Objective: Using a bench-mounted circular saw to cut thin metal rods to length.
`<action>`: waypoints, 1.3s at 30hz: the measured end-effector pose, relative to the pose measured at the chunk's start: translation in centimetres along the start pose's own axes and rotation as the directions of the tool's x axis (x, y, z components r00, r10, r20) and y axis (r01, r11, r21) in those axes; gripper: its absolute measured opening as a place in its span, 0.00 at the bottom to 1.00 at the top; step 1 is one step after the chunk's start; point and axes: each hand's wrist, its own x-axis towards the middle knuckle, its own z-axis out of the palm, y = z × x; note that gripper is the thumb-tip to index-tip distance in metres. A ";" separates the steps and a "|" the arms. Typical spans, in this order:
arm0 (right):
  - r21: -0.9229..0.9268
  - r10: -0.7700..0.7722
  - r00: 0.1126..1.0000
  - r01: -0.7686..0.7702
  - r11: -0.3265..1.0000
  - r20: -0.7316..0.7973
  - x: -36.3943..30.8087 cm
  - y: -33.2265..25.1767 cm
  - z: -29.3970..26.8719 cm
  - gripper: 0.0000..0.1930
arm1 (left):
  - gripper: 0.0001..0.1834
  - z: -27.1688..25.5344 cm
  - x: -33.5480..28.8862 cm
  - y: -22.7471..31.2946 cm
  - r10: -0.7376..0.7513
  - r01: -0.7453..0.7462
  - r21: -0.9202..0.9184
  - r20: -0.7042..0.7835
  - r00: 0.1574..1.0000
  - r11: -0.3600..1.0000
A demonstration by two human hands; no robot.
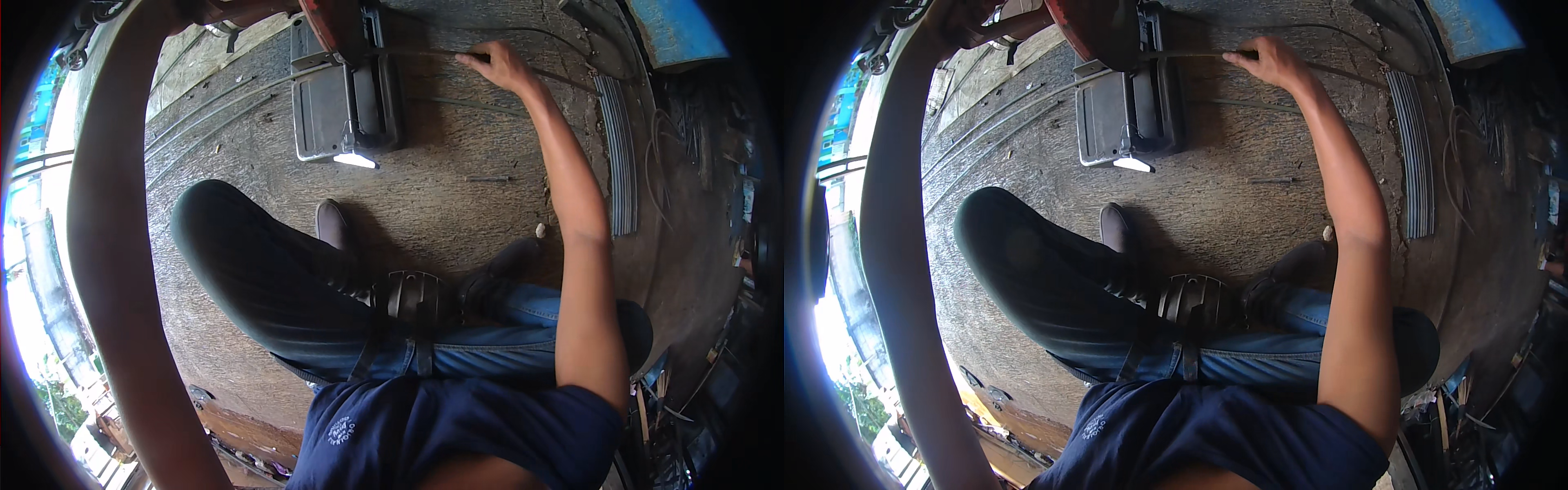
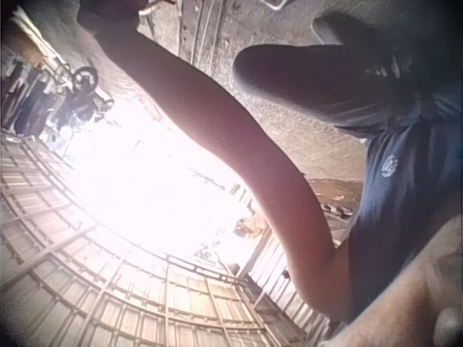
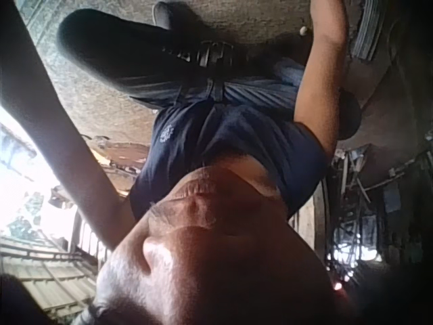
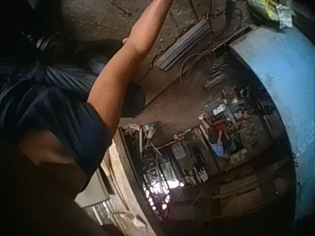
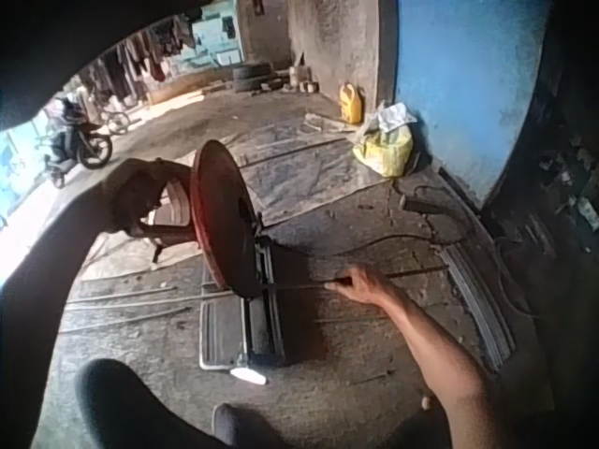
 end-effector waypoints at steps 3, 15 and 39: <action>0.020 -0.192 0.970 0.197 0.980 -0.147 1.4 -0.6 0.0 0.27 | 0.23 -2.6 -0.3 -0.9 -0.005 0.044 -0.207 0.187 0.982 0.977; -0.079 -0.200 0.979 0.196 0.977 -0.045 3.5 -1.0 -1.0 0.31 | 0.24 -0.8 0.0 -0.8 0.072 -0.068 -0.082 0.055 0.996 0.994; -0.161 -0.110 0.986 0.089 0.983 -0.127 1.7 -2.2 -0.1 0.30 | 0.19 1.6 -0.9 0.8 0.122 -0.105 0.367 -0.024 0.992 0.924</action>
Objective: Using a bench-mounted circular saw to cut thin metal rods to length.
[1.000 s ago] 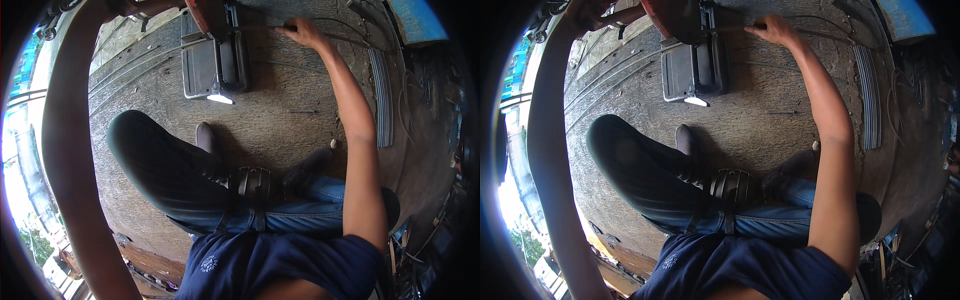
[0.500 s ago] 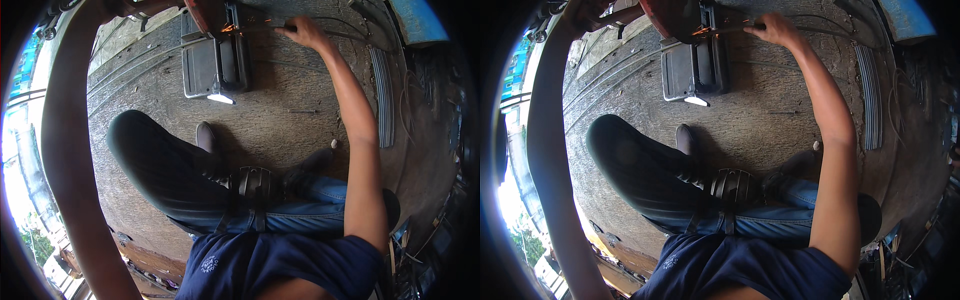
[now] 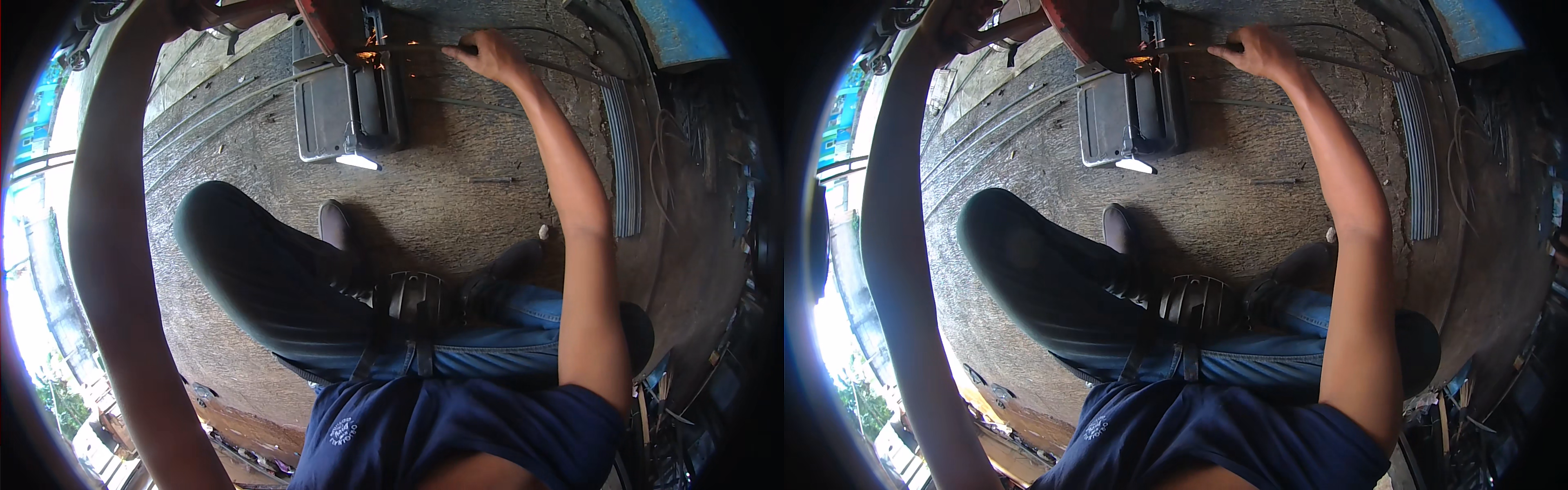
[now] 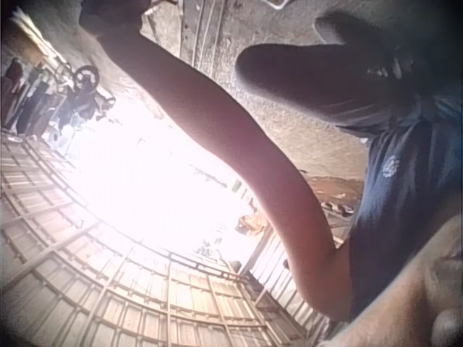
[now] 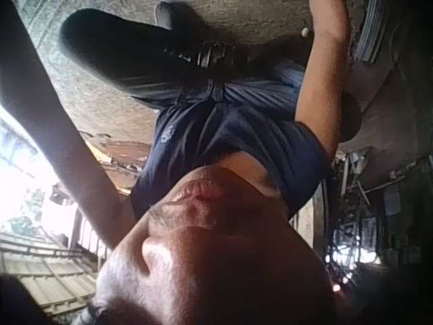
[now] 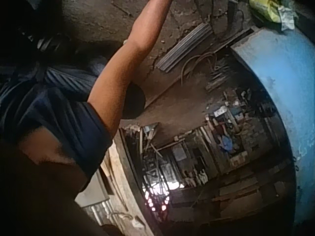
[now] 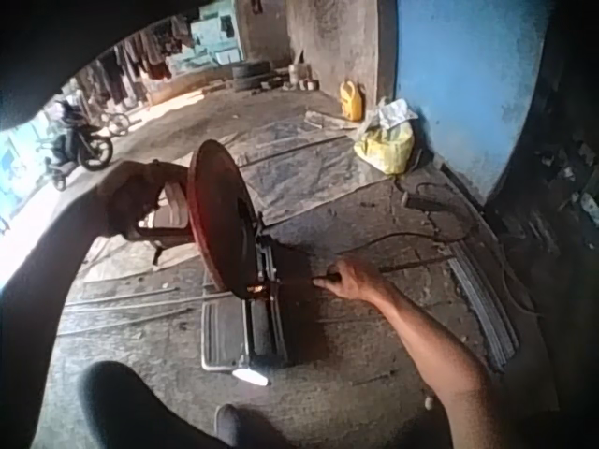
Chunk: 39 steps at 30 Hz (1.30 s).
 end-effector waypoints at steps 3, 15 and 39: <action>-0.019 -0.046 0.996 0.045 0.999 -0.074 0.2 -0.2 0.5 0.30 | 0.18 -1.5 0.1 -1.0 -0.022 0.046 -0.344 0.073 0.997 0.938; -0.005 -0.028 0.999 0.028 1.000 -0.015 -0.3 -0.8 -0.1 0.31 | 0.20 -1.0 -0.2 0.0 -0.030 0.030 0.047 0.004 1.000 0.998; 0.832 0.153 0.946 -0.325 0.449 0.287 -11.0 -1.3 0.8 0.21 | 0.21 -2.7 0.2 -3.8 -0.342 0.262 -0.541 -0.051 0.938 0.799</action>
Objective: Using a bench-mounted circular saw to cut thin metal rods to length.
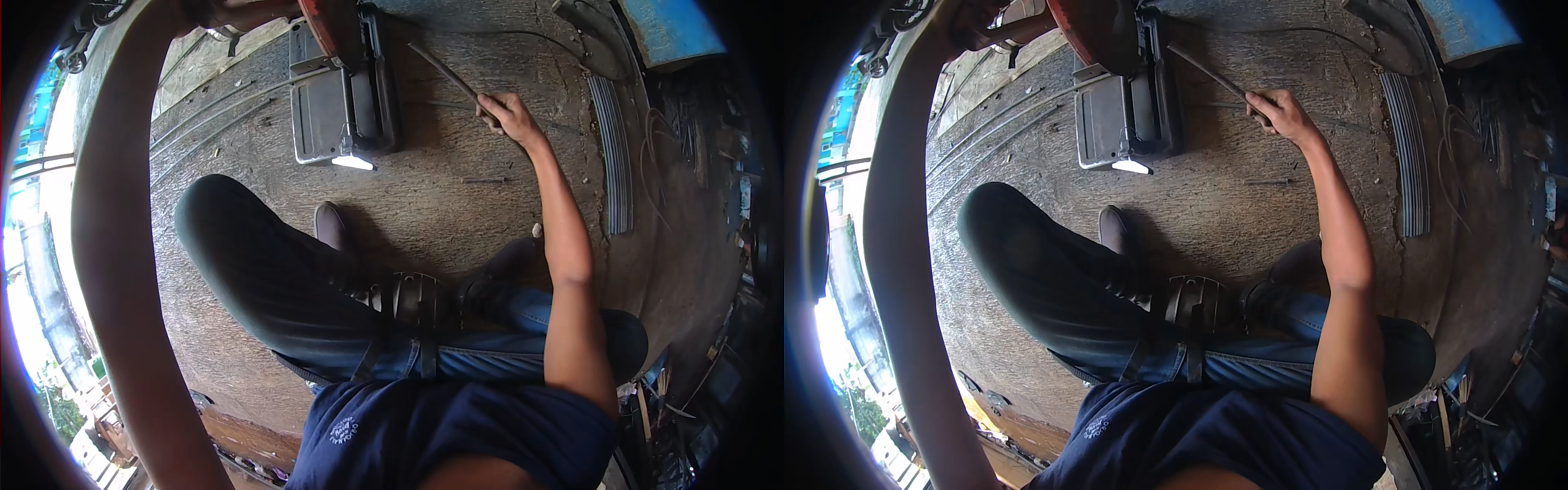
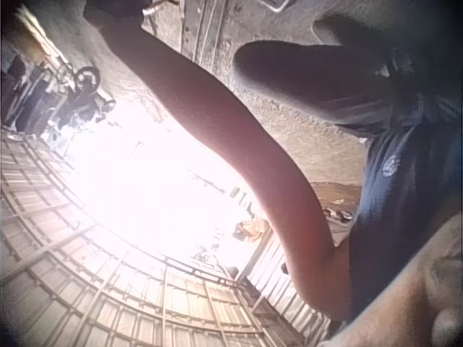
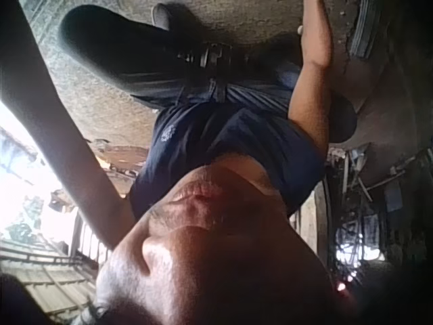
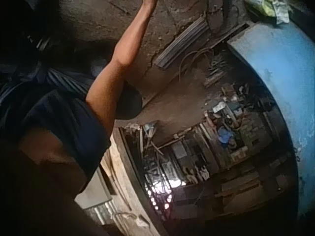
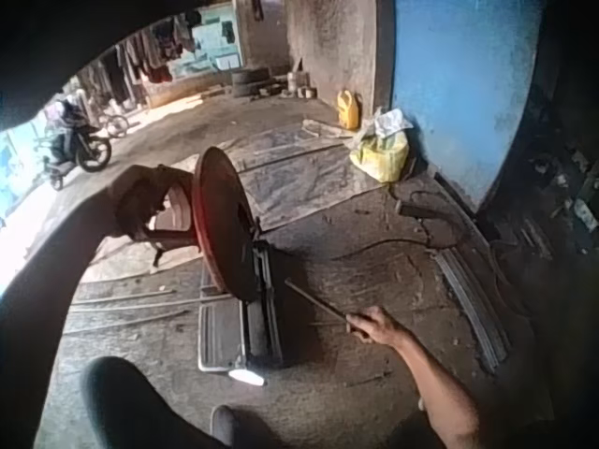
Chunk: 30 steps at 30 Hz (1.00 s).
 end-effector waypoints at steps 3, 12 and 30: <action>0.063 0.046 0.999 -0.044 0.997 -0.027 -0.7 2.2 -0.7 0.22 | 0.20 3.1 -0.3 0.5 0.089 -0.089 -0.008 0.147 0.985 0.996; -0.007 -0.012 0.999 0.012 1.000 0.052 0.9 1.5 1.7 0.19 | 0.19 -0.9 1.0 0.0 -0.181 0.187 0.036 -0.126 0.975 0.982; -0.409 -0.156 0.968 0.064 0.910 -0.196 4.3 2.2 9.4 0.29 | 0.24 0.8 -0.2 0.5 0.091 -0.112 0.065 0.258 0.962 0.992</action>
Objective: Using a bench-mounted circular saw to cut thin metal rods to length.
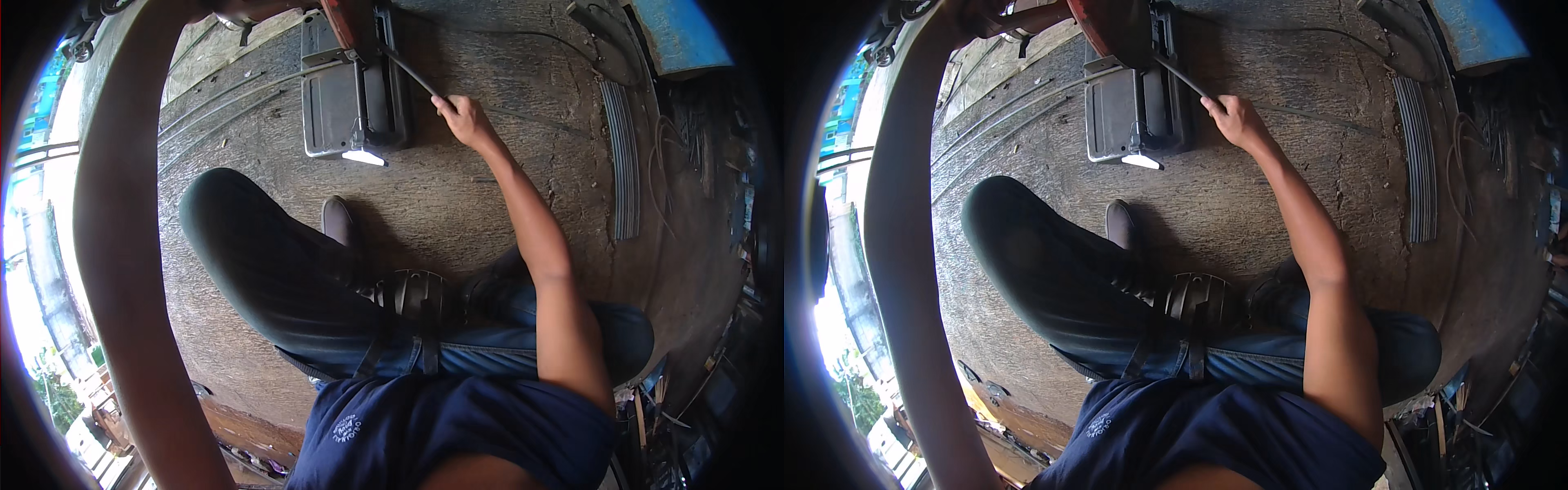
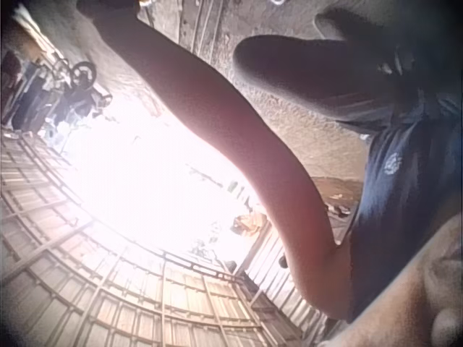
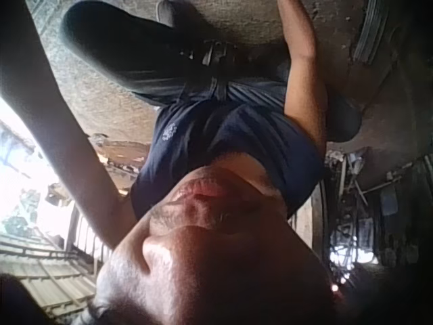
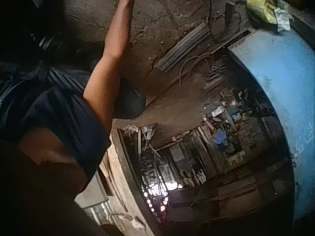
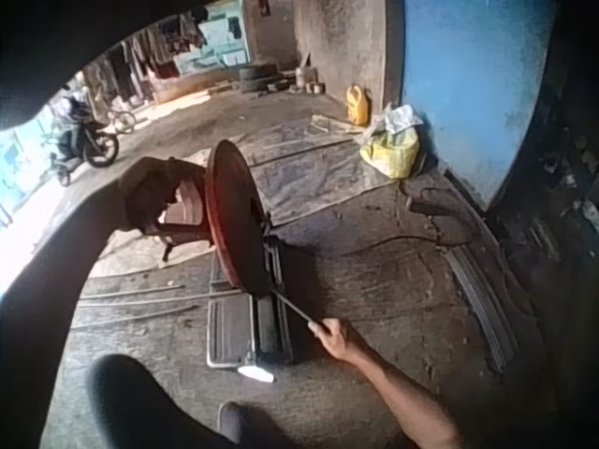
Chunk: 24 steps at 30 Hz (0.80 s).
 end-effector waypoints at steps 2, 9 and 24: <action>-0.079 -0.057 0.997 0.052 0.995 -0.060 0.0 1.0 0.4 0.28 | 0.24 3.3 0.1 0.8 0.028 -0.031 -0.054 -0.042 0.999 0.998; -0.149 -0.086 0.990 0.069 0.986 -0.113 -0.3 -1.1 1.7 0.28 | 0.22 -0.4 0.1 -0.2 -0.124 0.106 -0.089 -0.239 0.963 0.990; -0.240 -0.215 0.963 0.173 0.955 -0.165 -0.7 -1.9 1.5 0.22 | 0.13 -0.9 0.5 -0.8 -0.187 0.130 -0.170 -0.384 0.904 0.977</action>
